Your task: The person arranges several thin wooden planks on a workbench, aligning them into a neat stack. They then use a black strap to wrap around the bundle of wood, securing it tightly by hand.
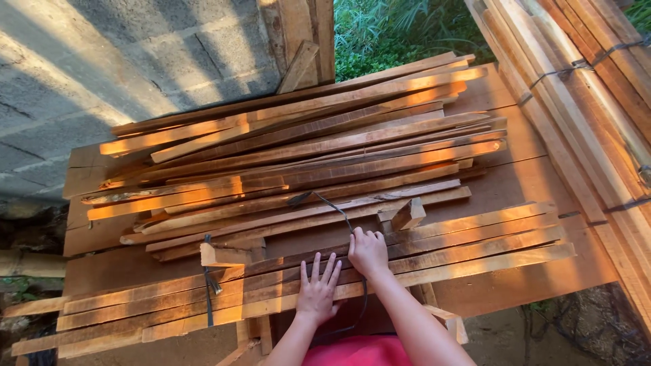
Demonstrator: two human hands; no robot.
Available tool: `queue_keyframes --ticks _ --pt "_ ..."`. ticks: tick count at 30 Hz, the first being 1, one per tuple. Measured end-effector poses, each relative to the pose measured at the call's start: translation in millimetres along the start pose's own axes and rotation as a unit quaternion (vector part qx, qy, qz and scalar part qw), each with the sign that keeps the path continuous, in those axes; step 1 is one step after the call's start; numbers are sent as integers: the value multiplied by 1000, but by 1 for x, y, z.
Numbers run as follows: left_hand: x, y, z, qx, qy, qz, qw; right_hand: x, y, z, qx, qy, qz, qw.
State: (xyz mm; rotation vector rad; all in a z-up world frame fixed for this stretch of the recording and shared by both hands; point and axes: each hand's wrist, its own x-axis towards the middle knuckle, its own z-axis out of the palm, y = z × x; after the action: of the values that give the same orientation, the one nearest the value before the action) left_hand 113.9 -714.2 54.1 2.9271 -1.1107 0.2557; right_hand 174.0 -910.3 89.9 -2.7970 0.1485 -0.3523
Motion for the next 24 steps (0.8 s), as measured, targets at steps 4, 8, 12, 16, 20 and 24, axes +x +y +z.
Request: queue_keyframes --ticks 4,8,12,16,20,24 --pt "1 -3 1 2 3 6 1000 -1 4 12 11 -41 47 998" --pt "1 -2 -2 -14 -9 0 1000 -8 -2 3 151 -25 78 985" --pt "3 -1 -1 -43 -22 -31 998 -21 -22 -48 398 -5 192 897" --pt "20 -11 -34 -289 -123 -118 942 -56 -15 -48 430 -67 219 873" --pt "32 -16 7 -407 -98 -275 866 -87 -12 -49 385 -205 128 891" --pt "32 -16 48 -394 -57 -354 846 -101 1 -29 406 -298 151 850"
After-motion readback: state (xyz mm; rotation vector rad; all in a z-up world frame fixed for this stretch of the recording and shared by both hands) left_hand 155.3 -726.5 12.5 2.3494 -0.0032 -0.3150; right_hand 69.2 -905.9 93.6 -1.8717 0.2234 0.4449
